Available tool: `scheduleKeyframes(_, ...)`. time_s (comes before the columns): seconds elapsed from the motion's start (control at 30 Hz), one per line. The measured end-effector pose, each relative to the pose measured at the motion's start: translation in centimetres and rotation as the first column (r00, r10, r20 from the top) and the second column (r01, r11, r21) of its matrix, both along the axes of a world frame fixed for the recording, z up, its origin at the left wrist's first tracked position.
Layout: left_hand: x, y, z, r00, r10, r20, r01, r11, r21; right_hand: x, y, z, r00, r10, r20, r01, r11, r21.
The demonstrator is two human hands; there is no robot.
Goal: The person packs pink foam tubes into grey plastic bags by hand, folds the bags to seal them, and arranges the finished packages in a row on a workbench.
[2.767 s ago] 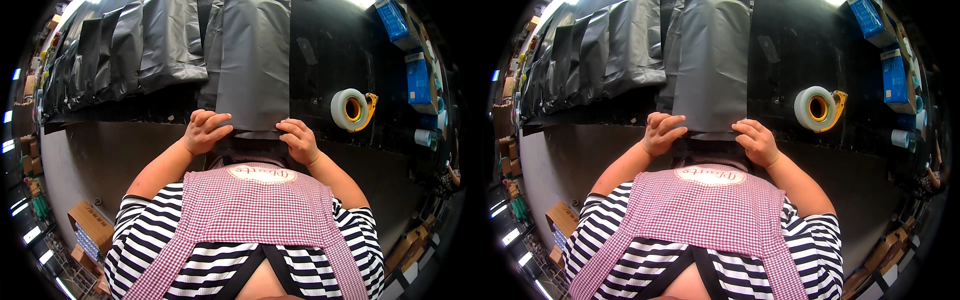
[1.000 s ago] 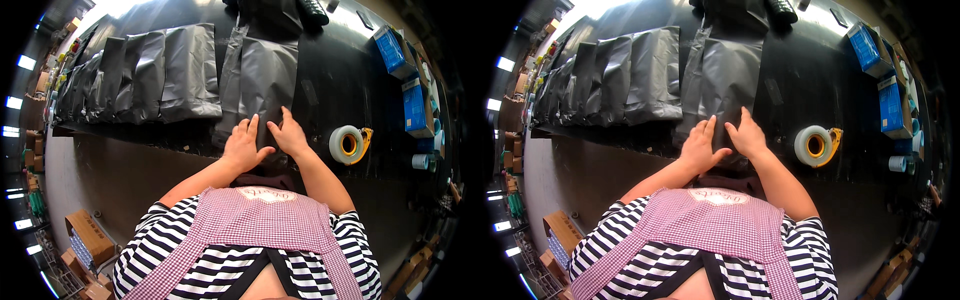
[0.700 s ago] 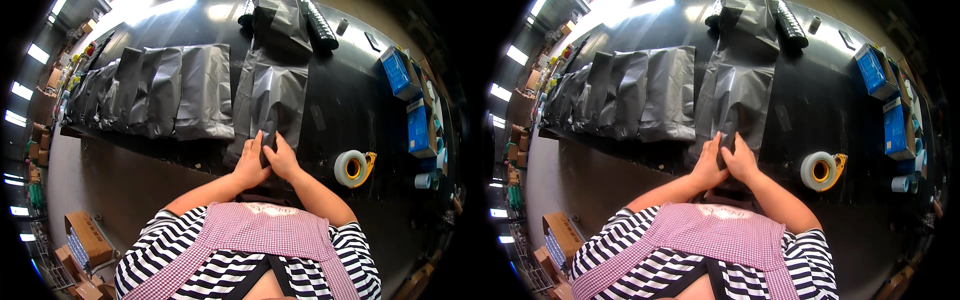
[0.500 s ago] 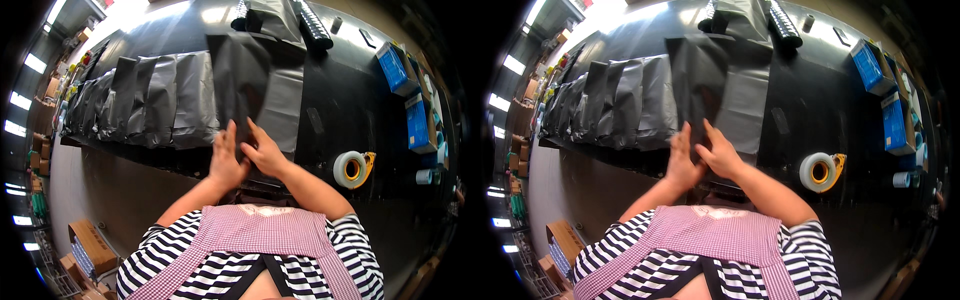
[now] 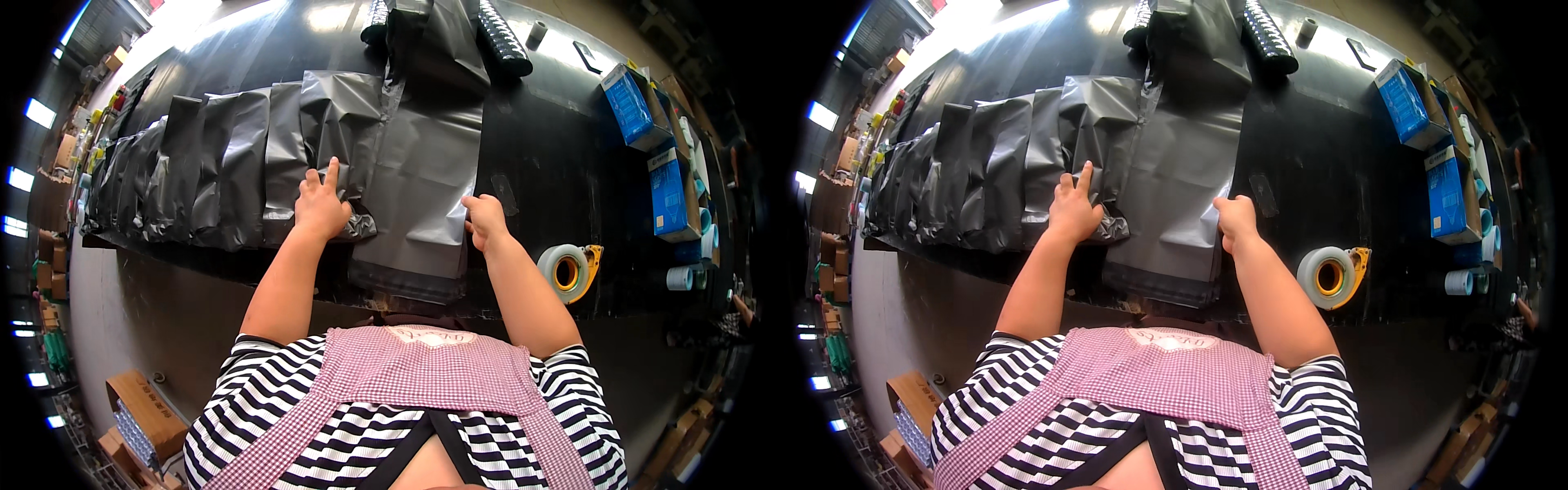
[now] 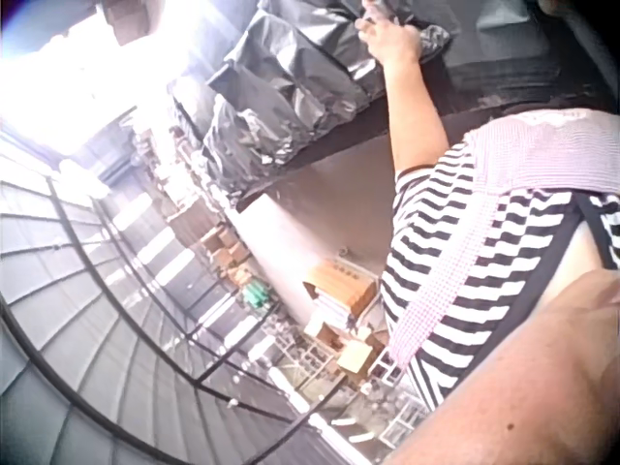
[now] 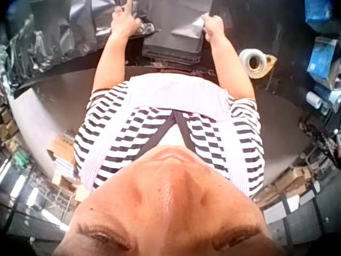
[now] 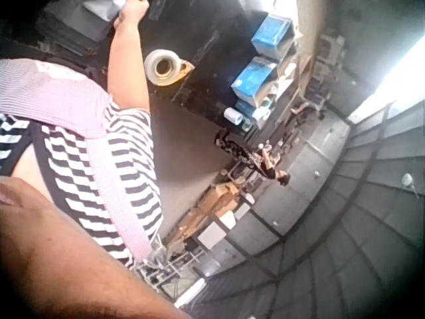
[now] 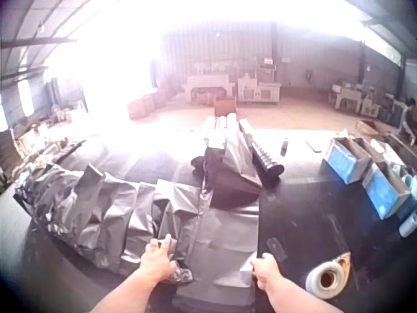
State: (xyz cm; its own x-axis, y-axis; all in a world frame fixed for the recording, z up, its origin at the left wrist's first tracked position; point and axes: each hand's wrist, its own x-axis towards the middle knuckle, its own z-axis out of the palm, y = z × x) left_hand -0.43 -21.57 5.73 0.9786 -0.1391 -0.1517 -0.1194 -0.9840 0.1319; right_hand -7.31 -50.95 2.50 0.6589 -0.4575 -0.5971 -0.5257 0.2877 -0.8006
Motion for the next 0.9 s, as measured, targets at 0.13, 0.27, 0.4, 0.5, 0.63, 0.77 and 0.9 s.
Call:
scheduleKeyframes(0.13, 0.0, 0.1, 0.3, 0.999, 0.021, -0.037, -0.021, 1.0, -0.007, 2.9, 1.6, -1.1, 0.993, 0.119, 0.005, -0.116, 0.958, 0.263)
scheduleKeyframes(0.27, 0.1, -0.5, 0.0, 1.0, -0.005, -0.018, 0.005, 0.999, 0.044, 4.9, 2.3, -3.0, 0.975, 0.222, -0.009, -0.218, 0.962, 0.166)
scheduleKeyframes(0.4, -0.2, 0.3, -0.3, 1.0, 0.018, -0.008, -0.018, 0.999, 0.032, 4.9, 3.3, 0.8, 0.929, 0.367, -0.052, -0.357, 0.924, 0.134)
scheduleKeyframes(0.5, -0.2, 0.1, -0.1, 0.999, 0.026, -0.026, -0.026, 1.0, 0.009, 4.5, 3.6, 0.8, 0.89, 0.452, 0.057, -0.445, 0.89, -0.104)
scheduleKeyframes(0.63, -0.4, 0.1, 0.0, 0.998, 0.044, -0.035, -0.045, 0.999, -0.014, 3.8, 3.3, -0.1, 0.86, 0.457, 0.229, -0.446, 0.889, -0.098)
scheduleKeyframes(0.77, -0.2, -0.1, -0.1, 0.999, 0.033, -0.017, -0.033, 0.999, -0.02, 1.1, -1.5, -1.7, 0.904, 0.338, 0.263, -0.357, 0.934, 0.024)
scheduleKeyframes(0.9, -0.9, -0.3, -0.3, 0.998, 0.053, 0.026, -0.053, 0.999, -0.006, -5.6, -5.2, 0.5, 0.968, 0.193, 0.159, -0.238, 0.907, 0.348)
